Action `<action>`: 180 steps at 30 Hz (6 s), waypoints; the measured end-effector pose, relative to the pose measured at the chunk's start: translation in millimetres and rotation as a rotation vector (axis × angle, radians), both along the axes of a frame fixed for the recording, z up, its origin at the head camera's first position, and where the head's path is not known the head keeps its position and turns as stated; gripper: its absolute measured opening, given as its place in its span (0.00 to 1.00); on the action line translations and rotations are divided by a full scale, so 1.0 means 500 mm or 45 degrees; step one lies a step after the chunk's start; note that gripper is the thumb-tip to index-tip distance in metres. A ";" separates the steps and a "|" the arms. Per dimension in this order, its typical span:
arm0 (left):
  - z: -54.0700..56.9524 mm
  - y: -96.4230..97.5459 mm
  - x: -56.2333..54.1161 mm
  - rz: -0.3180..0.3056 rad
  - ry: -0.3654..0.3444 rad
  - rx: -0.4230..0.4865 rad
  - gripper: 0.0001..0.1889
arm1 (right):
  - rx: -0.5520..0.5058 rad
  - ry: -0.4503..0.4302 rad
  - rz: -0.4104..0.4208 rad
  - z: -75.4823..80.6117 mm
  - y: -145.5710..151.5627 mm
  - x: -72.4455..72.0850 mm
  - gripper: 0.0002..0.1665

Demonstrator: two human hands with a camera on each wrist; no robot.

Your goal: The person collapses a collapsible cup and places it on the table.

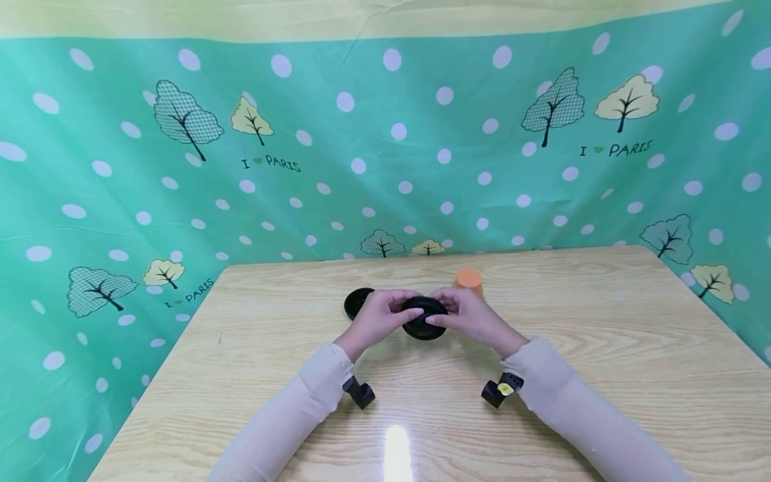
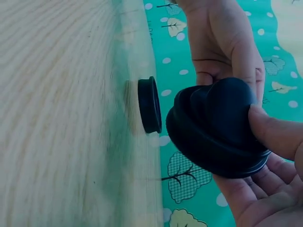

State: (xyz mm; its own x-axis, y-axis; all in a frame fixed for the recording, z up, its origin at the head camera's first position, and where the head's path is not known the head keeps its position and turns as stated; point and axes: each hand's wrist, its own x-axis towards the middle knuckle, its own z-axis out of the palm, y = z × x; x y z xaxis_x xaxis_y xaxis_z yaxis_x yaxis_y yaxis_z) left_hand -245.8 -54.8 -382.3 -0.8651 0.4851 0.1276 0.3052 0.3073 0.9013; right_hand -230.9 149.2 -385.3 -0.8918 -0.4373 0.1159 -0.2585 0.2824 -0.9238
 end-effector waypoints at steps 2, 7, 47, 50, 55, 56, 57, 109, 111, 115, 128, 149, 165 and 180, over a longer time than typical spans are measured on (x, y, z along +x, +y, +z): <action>0.017 -0.001 0.009 0.015 -0.025 0.014 0.16 | -0.028 -0.015 -0.009 -0.001 0.001 0.002 0.19; 0.036 -0.004 0.013 0.054 -0.103 0.118 0.19 | -0.191 -0.067 -0.065 0.002 0.004 0.008 0.19; 0.024 0.001 0.009 0.117 -0.125 0.385 0.17 | -0.421 -0.106 -0.202 0.006 -0.019 0.012 0.16; 0.003 -0.004 -0.006 0.089 -0.178 0.399 0.18 | -0.401 -0.111 -0.200 0.006 -0.016 0.010 0.17; -0.008 -0.010 -0.014 0.030 -0.185 0.332 0.18 | -0.359 -0.130 -0.236 -0.003 -0.009 0.005 0.18; -0.008 -0.011 -0.014 0.024 -0.173 0.317 0.18 | -0.356 -0.129 -0.238 -0.004 -0.008 0.004 0.18; -0.007 -0.012 -0.013 0.015 -0.164 0.309 0.18 | -0.356 -0.128 -0.237 -0.006 -0.007 0.004 0.18; 0.000 -0.037 0.001 0.072 -0.114 0.199 0.14 | -0.233 -0.094 -0.155 -0.003 0.012 0.000 0.25; 0.000 -0.036 0.003 0.058 -0.106 0.204 0.14 | -0.233 -0.099 -0.161 -0.004 0.013 -0.002 0.26; 0.000 -0.035 0.008 0.033 -0.047 0.213 0.14 | -0.222 -0.110 -0.130 -0.005 0.012 -0.001 0.27; -0.001 -0.033 0.006 -0.038 0.361 0.199 0.11 | -0.157 -0.187 -0.024 0.006 0.013 -0.003 0.39; 0.024 -0.032 0.013 -0.032 0.223 0.160 0.29 | -0.247 -0.054 -0.102 -0.003 0.010 0.002 0.46; -0.017 -0.013 -0.003 -0.120 0.155 0.129 0.47 | -0.218 0.230 0.021 -0.007 0.005 0.009 0.53; -0.030 -0.008 -0.009 0.030 0.077 0.244 0.41 | -0.128 0.211 -0.060 -0.013 0.023 0.002 0.46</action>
State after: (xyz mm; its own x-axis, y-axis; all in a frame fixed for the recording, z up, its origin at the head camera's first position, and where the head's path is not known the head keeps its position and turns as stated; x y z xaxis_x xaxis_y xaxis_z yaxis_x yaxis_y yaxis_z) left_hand -250.2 -58.7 -397.3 -0.8638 0.4267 0.2678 0.3556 0.1399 0.9241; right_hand -230.0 160.8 -391.7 -0.8762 -0.3744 0.3035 -0.3978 0.2063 -0.8940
